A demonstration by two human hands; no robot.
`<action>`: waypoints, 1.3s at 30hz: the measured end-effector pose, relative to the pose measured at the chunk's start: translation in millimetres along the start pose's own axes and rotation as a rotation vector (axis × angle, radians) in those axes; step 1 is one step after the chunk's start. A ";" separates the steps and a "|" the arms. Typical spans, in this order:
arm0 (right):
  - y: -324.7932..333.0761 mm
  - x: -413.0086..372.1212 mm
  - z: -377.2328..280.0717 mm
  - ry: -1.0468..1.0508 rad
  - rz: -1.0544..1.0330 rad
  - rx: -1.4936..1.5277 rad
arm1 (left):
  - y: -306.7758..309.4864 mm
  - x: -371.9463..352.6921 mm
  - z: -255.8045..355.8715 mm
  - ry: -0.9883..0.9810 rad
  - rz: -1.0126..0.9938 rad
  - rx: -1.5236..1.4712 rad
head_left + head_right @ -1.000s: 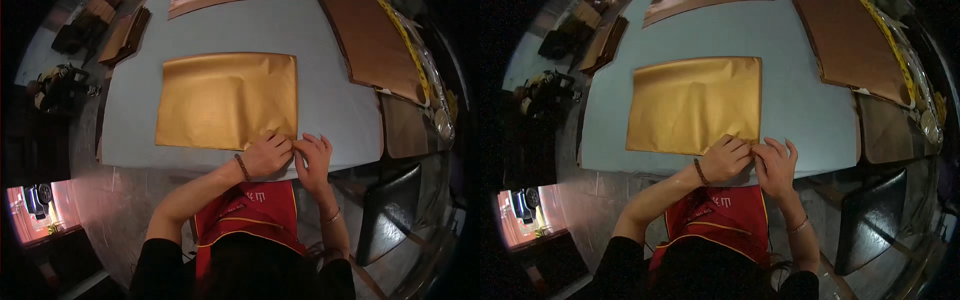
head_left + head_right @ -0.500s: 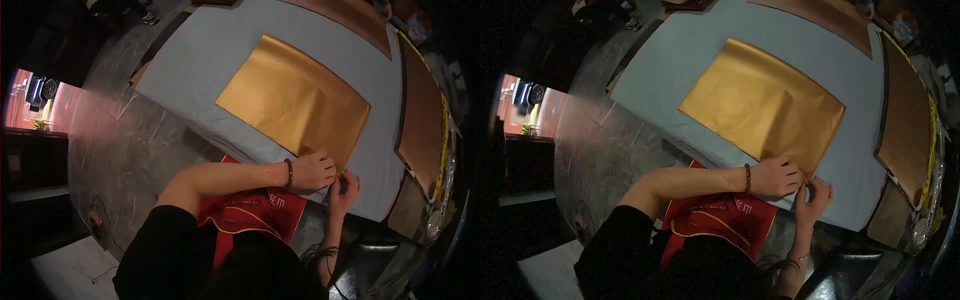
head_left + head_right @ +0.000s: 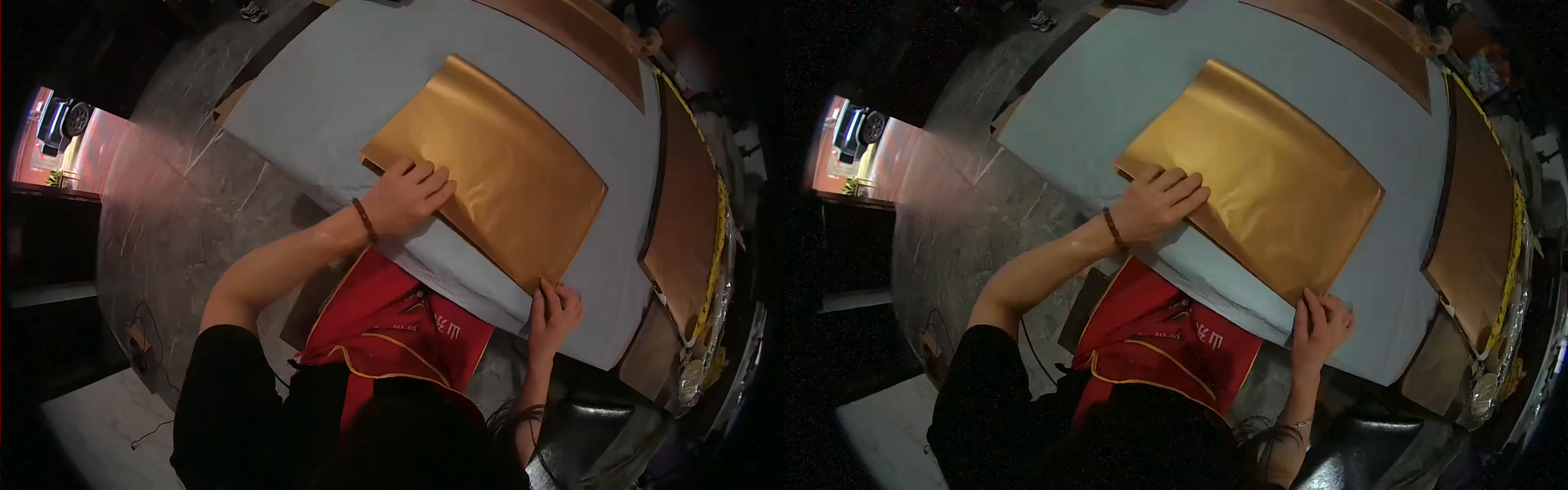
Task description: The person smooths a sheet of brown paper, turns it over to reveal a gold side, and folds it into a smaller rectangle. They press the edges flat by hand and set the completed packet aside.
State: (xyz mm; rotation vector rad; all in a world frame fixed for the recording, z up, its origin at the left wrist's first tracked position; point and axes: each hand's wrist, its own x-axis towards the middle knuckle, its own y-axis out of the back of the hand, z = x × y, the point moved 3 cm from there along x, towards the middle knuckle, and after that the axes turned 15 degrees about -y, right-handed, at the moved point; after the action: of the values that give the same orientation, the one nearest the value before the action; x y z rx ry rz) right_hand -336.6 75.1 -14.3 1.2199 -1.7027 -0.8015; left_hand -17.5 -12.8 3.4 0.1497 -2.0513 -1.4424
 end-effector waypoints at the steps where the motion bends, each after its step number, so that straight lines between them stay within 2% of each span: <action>1: 0.8 -0.3 -2.5 -0.003 0.004 0.000 | 1.5 -6.9 -9.0 0.035 -0.018 0.025; 8: -0.5 0.7 0.5 0.001 -0.001 -0.001 | 12.9 -50.0 -55.1 0.123 -0.097 0.191; 15: -0.1 1.1 -0.9 0.006 -0.029 0.050 | 14.1 -63.0 -68.7 0.168 -0.147 0.153; 17: 0.5 0.5 -2.7 0.044 0.027 0.034 | 14.1 -63.5 -68.6 0.179 -0.168 0.146; 23: 0.9 0.4 0.6 0.003 -0.035 0.022 | 19.1 -67.1 -68.6 0.222 -0.334 0.084; 27: -0.9 0.6 2.8 0.064 -0.012 0.040 | 22.0 -68.5 -72.4 0.295 -0.384 -0.001; 29: -0.5 2.1 4.2 0.056 -0.060 0.077 | 20.9 -70.8 -82.2 0.375 -0.363 -0.207; 30: 0.3 2.5 2.6 0.058 -0.060 0.078 | 23.9 -69.8 -90.3 0.466 -0.304 -0.400; 33: 2.3 2.5 -3.9 0.079 -0.033 0.083 | 23.1 -69.3 -99.3 0.557 -0.255 -0.510; 35: 2.2 1.9 -4.4 0.049 -0.035 0.059 | 21.0 -67.8 -100.4 0.589 -0.174 -0.479; 37: 2.0 2.8 -3.9 0.046 -0.039 0.061 | 11.4 -73.0 -112.8 0.591 -0.034 -0.570; 38: 1.4 2.6 -3.6 0.041 -0.042 0.062 | 2.2 -75.5 -120.7 0.597 0.151 -0.694; 39: 0.9 2.0 -2.9 0.043 -0.042 0.061 | 1.5 -69.1 -120.8 0.597 0.153 -0.693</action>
State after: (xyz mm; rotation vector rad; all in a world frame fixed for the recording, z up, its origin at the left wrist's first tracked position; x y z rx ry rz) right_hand -334.7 73.5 -11.8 1.3091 -1.6828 -0.7473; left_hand 103.9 -80.9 1.4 0.1110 -1.0062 -1.6705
